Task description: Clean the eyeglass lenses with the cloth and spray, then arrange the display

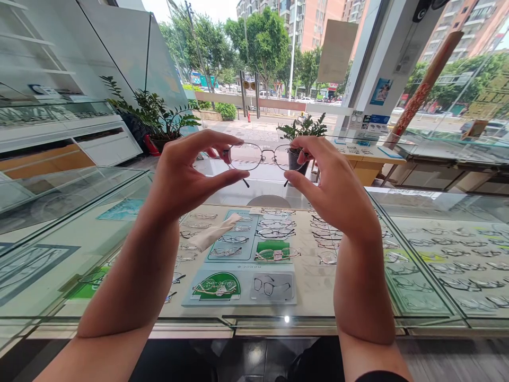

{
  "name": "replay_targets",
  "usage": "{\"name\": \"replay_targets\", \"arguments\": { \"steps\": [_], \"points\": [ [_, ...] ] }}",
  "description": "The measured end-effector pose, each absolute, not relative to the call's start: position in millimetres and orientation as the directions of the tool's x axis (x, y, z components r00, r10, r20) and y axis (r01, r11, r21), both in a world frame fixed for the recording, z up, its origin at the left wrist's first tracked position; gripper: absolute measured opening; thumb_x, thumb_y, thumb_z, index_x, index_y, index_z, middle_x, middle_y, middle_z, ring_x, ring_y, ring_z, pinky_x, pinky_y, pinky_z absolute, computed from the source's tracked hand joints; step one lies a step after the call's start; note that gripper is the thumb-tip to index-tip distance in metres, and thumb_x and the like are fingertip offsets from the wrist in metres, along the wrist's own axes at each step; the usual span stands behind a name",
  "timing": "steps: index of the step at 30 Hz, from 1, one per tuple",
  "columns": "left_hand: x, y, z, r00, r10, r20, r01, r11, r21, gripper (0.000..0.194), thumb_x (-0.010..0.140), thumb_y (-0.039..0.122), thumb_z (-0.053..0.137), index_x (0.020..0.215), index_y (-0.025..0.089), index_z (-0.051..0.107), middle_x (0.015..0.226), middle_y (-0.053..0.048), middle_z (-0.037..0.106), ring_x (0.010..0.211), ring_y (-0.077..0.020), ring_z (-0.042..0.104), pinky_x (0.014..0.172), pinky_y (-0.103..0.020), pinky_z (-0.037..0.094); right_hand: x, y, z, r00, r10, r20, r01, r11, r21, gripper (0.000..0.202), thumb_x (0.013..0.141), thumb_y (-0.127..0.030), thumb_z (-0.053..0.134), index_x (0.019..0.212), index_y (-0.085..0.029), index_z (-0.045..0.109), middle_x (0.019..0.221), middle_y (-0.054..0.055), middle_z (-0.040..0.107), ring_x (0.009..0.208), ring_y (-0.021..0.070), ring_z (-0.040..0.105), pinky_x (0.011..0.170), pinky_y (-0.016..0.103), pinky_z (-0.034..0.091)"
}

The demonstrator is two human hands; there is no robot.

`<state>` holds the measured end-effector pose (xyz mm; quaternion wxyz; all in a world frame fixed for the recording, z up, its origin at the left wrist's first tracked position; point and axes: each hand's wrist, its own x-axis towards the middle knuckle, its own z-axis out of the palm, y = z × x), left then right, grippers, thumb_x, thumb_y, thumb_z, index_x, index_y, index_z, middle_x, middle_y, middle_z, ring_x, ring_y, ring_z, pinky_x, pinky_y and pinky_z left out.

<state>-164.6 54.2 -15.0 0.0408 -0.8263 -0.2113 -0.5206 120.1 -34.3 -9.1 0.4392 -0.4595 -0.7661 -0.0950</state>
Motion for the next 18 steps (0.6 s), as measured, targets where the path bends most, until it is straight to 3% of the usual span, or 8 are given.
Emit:
{"name": "replay_targets", "arguments": {
  "steps": [18],
  "points": [
    [-164.5, 58.9, -15.6, 0.375, 0.357, 0.855, 0.385, -0.9, 0.207, 0.051, 0.094, 0.064, 0.092, 0.127, 0.026, 0.082, 0.096, -0.004, 0.081, 0.091, -0.0215, 0.076, 0.088, -0.038, 0.065, 118.8, -36.1, -5.9, -0.184, 0.622, 0.761, 0.804, 0.541, -0.247, 0.043, 0.106, -0.046, 0.074, 0.145, -0.03, 0.075, 0.121, 0.01, 0.078, 0.112, 0.0336, 0.074, 0.108, 0.059, 0.064]
  ]
}}
